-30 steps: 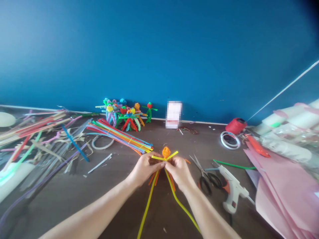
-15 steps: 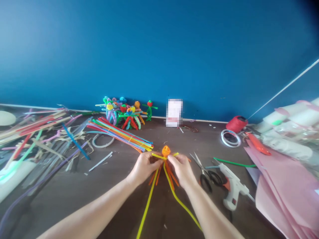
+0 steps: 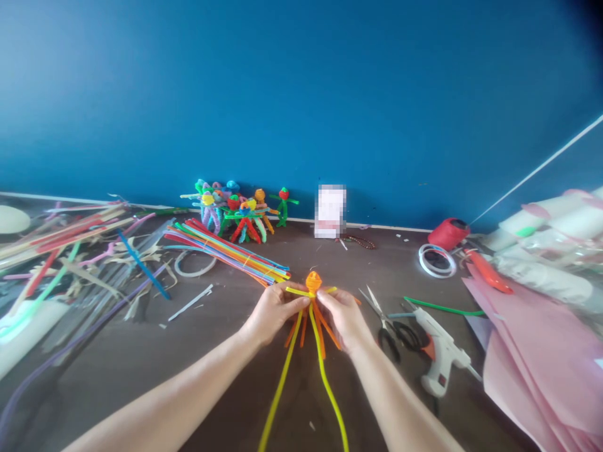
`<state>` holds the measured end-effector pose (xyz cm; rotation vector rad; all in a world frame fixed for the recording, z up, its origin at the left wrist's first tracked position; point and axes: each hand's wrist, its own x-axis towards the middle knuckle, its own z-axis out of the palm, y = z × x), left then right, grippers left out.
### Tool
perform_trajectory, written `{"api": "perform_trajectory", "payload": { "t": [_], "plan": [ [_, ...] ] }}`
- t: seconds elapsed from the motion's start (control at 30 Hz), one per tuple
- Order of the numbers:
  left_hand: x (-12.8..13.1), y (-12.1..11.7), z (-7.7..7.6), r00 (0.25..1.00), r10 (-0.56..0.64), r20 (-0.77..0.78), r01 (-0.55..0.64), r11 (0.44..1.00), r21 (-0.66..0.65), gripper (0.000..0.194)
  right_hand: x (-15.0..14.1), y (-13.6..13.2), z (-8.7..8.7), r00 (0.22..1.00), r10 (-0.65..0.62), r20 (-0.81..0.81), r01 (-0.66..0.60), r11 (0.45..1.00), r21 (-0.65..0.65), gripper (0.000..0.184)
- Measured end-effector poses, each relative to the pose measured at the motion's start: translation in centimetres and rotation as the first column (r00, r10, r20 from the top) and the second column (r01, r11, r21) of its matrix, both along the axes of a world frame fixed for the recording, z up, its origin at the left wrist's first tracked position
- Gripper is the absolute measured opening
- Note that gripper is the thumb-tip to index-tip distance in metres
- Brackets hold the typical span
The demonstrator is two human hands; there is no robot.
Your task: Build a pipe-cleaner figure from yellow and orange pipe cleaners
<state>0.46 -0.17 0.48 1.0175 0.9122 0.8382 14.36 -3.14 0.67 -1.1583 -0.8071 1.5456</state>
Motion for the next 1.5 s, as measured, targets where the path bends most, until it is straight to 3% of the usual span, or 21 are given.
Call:
{"api": "perform_trajectory", "payload": {
  "t": [0.1,0.23,0.37,0.5,0.6,0.8,1.0,1.2,1.33,1.43,1.5],
  "plan": [
    [0.1,-0.1,-0.1,0.999,0.048,-0.003,-0.048,0.998,-0.027,0.029,0.1,0.0,-0.2,1.0,0.006,-0.018,-0.006,1.0,0.004,0.027],
    [0.0,0.0,-0.2,0.999,0.025,0.032,-0.023,0.998,-0.058,0.031,0.2,0.0,-0.5,0.996,0.011,-0.092,-0.011,1.0,0.006,0.025],
    [-0.2,0.1,-0.3,1.0,-0.007,-0.011,0.007,1.0,0.023,0.035,0.2,0.1,-0.5,0.99,-0.003,-0.142,0.005,1.0,0.014,0.023],
    [-0.2,0.1,-0.7,0.998,-0.002,-0.064,0.01,0.991,0.136,0.036,0.3,0.0,0.0,1.0,-0.004,-0.025,0.004,1.0,0.016,0.028],
    [-0.2,0.0,-0.9,0.992,0.002,-0.127,0.019,0.986,0.166,0.034,0.2,0.0,0.5,0.994,0.02,0.11,-0.031,0.995,0.095,0.026],
    [-0.7,0.5,0.5,0.973,-0.018,-0.232,0.084,0.956,0.281,0.037,0.4,0.0,1.0,0.99,0.081,0.117,-0.095,0.988,0.118,0.026],
    [-1.6,1.2,2.8,0.931,-0.263,-0.255,0.297,0.949,0.108,0.04,0.3,-0.1,0.8,0.988,0.132,0.085,-0.137,0.989,0.062,0.025],
    [-1.6,0.1,3.5,0.95,-0.313,-0.007,0.309,0.941,-0.138,0.035,0.1,-0.2,1.2,0.984,0.156,0.091,-0.165,0.981,0.102,0.026],
    [-2.5,-0.5,3.4,0.923,-0.38,0.065,0.383,0.884,-0.268,0.034,0.5,-0.2,1.7,0.976,0.119,0.184,-0.137,0.987,0.089,0.027],
    [-4.3,-0.7,3.5,0.905,-0.423,-0.048,0.403,0.888,-0.221,0.042,0.8,-0.1,1.8,0.961,0.142,0.238,-0.16,0.985,0.059,0.022],
    [-6.1,-0.6,3.7,0.845,-0.507,-0.168,0.488,0.861,-0.143,0.04,1.1,-0.1,1.7,0.95,0.169,0.262,-0.187,0.981,0.045,0.019]
  ]
}}
